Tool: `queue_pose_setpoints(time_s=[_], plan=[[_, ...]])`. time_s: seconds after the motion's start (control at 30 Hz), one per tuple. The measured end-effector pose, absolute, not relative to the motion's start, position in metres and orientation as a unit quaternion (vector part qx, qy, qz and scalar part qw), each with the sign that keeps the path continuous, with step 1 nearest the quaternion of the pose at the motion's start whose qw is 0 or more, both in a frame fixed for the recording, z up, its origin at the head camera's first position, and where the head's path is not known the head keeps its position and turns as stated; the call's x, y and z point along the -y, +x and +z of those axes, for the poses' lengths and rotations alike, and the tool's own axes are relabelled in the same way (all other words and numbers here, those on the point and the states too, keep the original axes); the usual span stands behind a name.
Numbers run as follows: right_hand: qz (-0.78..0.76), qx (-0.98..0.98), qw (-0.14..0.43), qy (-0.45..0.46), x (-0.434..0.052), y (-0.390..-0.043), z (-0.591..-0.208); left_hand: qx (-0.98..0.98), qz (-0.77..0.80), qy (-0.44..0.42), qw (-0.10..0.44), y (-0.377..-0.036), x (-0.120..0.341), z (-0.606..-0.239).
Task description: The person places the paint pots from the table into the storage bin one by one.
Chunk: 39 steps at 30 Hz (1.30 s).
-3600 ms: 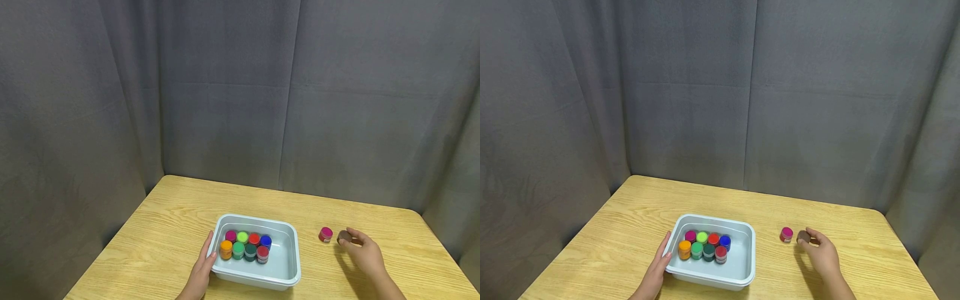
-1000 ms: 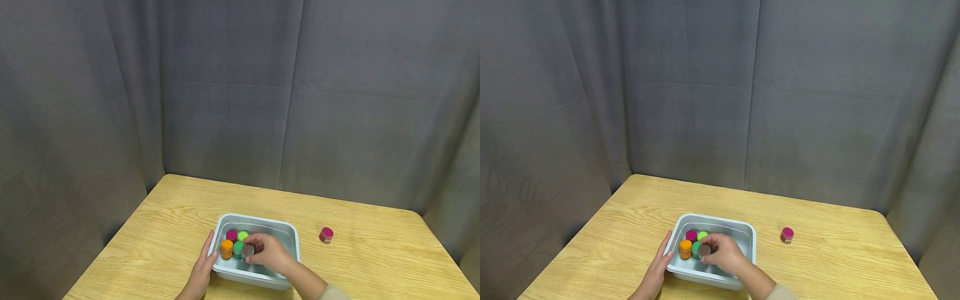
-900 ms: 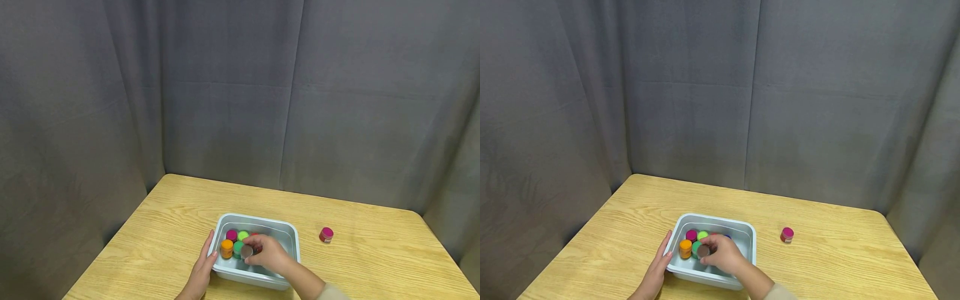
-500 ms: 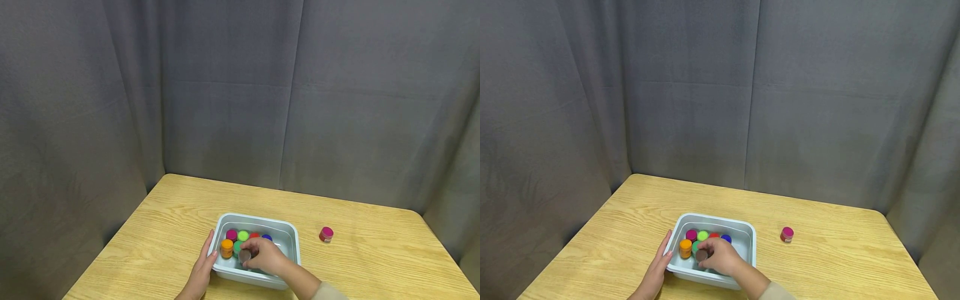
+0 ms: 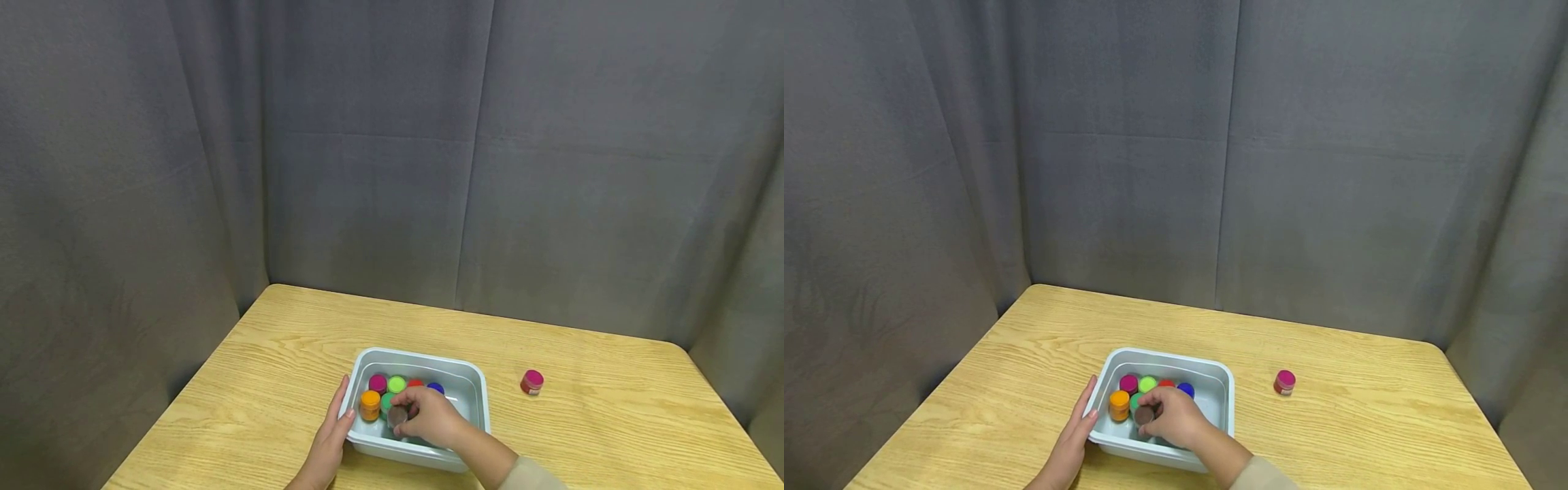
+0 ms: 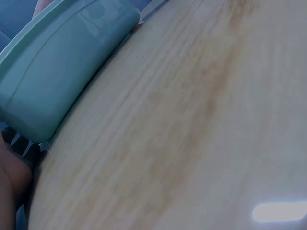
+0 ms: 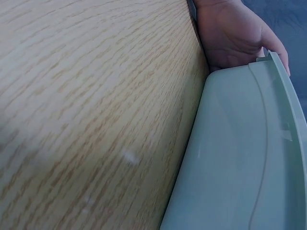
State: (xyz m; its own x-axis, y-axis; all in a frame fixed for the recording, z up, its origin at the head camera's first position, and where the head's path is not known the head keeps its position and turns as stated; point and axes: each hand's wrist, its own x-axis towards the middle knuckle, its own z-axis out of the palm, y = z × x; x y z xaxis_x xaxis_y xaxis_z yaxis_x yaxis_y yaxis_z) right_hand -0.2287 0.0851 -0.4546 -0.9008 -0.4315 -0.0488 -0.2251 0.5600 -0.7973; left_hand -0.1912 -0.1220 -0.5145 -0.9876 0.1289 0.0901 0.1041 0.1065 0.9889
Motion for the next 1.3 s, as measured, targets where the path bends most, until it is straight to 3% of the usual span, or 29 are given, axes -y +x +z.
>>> queue_pose_setpoints(time_s=[1.3], plan=[[-0.415, -0.879, 0.113, -0.206, -0.0828, -0.2273, -0.4577, -0.741, 0.667, 0.08, 0.005, -0.1924, 0.1212, -0.5148]])
